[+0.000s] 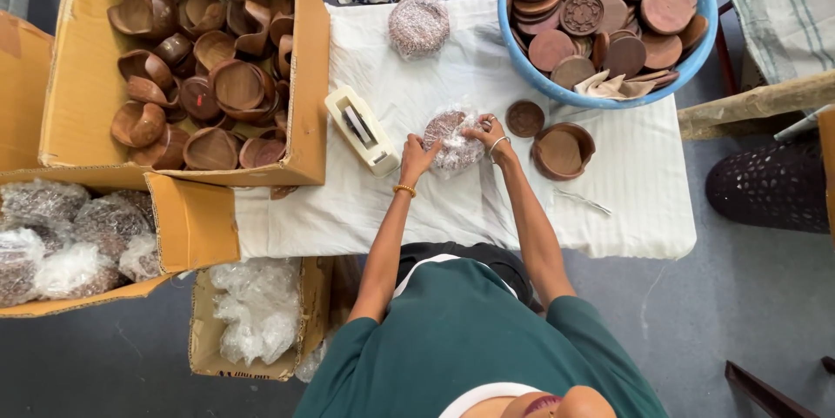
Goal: The person wipes a small wooden bowl with a cloth, then wraps it in bubble wrap and secures it with tape. They repeat the wrapping process for a second wooden item. The wrapped items are placed on the table next to a blue basin filled with wooden coasters and a cardboard box of wooden bowls.
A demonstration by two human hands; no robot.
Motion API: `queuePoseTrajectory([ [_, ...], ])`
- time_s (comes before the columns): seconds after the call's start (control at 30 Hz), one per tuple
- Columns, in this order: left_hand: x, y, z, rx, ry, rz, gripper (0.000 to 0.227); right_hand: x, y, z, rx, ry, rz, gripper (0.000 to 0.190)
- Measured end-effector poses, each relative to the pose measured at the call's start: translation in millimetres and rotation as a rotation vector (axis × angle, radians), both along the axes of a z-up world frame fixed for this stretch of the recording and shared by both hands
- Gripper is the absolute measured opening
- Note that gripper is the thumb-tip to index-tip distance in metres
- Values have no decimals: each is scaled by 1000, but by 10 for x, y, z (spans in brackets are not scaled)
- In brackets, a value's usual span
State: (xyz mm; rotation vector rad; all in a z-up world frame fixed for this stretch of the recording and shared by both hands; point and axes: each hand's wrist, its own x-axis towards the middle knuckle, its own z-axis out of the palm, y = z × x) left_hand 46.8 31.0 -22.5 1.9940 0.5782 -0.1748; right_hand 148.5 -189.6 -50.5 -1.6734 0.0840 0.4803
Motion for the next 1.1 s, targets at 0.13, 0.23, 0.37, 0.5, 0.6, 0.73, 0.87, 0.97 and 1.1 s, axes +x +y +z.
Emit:
queuePoseTrajectory([
  [0.13, 310, -16, -214, 86, -47, 0, 80, -122, 72, 280, 212, -92, 40, 55],
  [0.23, 458, -20, -269, 78, -543, 13, 90, -256, 170, 653, 278, -134, 164, 52],
  [0.37, 482, 56, 241, -324, -115, -4, 103, -310, 231, 545, 318, -290, 208, 56],
  [0.5, 454, 111, 84, -542, -198, -73, 88, -443, 390, 857, 380, -167, 36, 64],
  [0.6, 454, 79, -105, -317, -365, -65, 81, -428, 402, 791, 460, -125, -26, 75],
  [0.73, 447, 5, 114, -522, -234, -114, 73, -314, 359, 569, 304, -248, -4, 72],
  [0.87, 512, -9, -56, -388, -354, -253, 96, -356, 487, 784, -272, -353, -241, 41],
  [0.97, 510, 2, 151, -357, -323, -367, 97, -410, 475, 1043, -323, -581, -275, 23],
  [1.1, 593, 110, -11, -329, -294, -559, 108, -335, 399, 1119, -433, -933, -241, 29],
])
